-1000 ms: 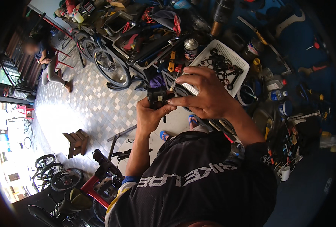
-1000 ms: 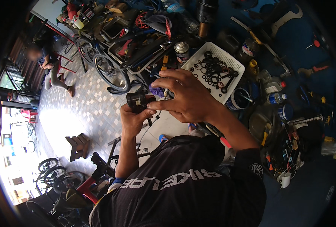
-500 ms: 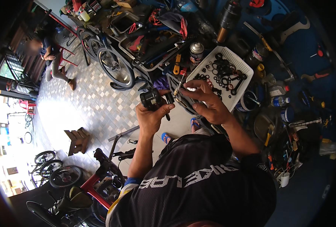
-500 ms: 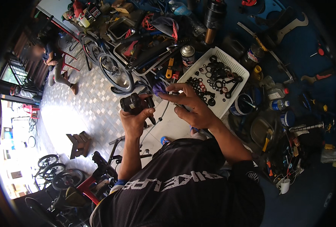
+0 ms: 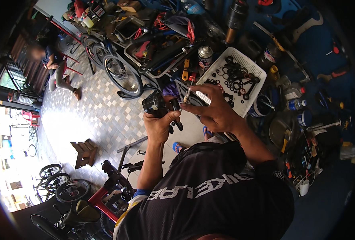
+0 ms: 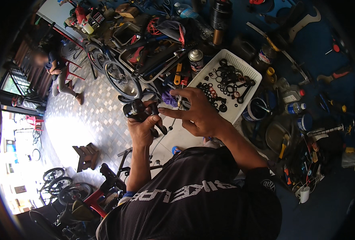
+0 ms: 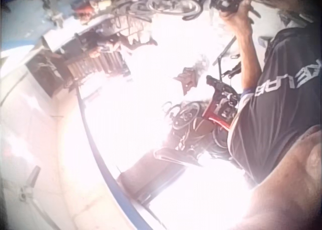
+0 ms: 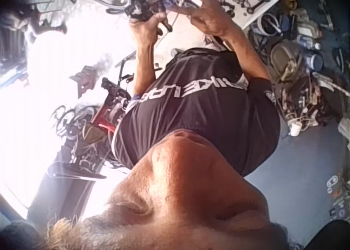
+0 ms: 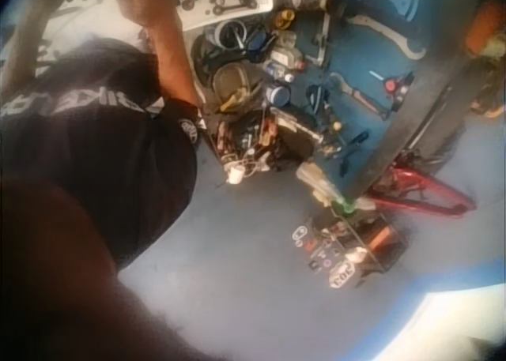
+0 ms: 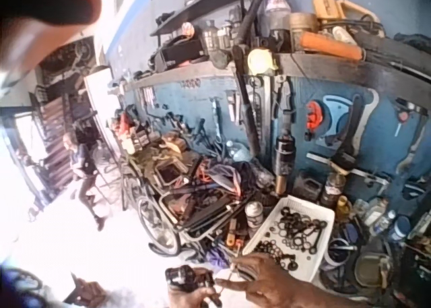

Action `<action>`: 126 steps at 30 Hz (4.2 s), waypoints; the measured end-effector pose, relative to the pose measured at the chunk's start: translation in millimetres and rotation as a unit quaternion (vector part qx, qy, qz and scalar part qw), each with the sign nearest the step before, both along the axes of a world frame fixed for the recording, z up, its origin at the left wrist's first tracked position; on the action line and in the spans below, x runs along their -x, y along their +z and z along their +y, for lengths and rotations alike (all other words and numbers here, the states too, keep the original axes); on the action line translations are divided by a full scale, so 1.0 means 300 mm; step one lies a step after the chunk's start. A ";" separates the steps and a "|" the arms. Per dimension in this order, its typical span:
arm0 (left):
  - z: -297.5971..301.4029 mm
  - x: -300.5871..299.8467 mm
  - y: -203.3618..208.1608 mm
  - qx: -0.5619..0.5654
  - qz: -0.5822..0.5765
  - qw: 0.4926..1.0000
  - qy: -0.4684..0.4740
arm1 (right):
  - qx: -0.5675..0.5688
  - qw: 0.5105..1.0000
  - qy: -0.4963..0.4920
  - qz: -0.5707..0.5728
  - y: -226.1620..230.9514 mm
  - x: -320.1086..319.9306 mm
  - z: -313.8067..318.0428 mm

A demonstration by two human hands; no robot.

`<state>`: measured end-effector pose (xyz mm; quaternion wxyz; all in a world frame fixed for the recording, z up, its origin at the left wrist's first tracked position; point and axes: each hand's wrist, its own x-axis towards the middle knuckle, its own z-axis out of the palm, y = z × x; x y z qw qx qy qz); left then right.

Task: The person selects small parts from a tray and installs a derailleur onto a bicycle frame mounted on a repair stand. They then attach a cable to the derailleur and route it through the frame.

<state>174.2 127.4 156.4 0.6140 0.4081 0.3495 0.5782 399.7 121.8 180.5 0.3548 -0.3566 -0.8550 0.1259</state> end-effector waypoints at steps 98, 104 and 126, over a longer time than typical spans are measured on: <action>0.044 0.072 0.052 0.066 0.139 0.974 -0.167 | 0.038 0.987 0.031 -0.152 0.130 0.047 0.088; 0.036 0.094 -0.004 0.010 0.266 0.957 -0.115 | 0.512 0.834 0.171 0.119 0.139 0.042 0.083; 0.052 0.084 -0.025 0.092 -0.063 0.982 -0.153 | 0.604 0.557 0.264 0.505 0.102 0.064 -0.019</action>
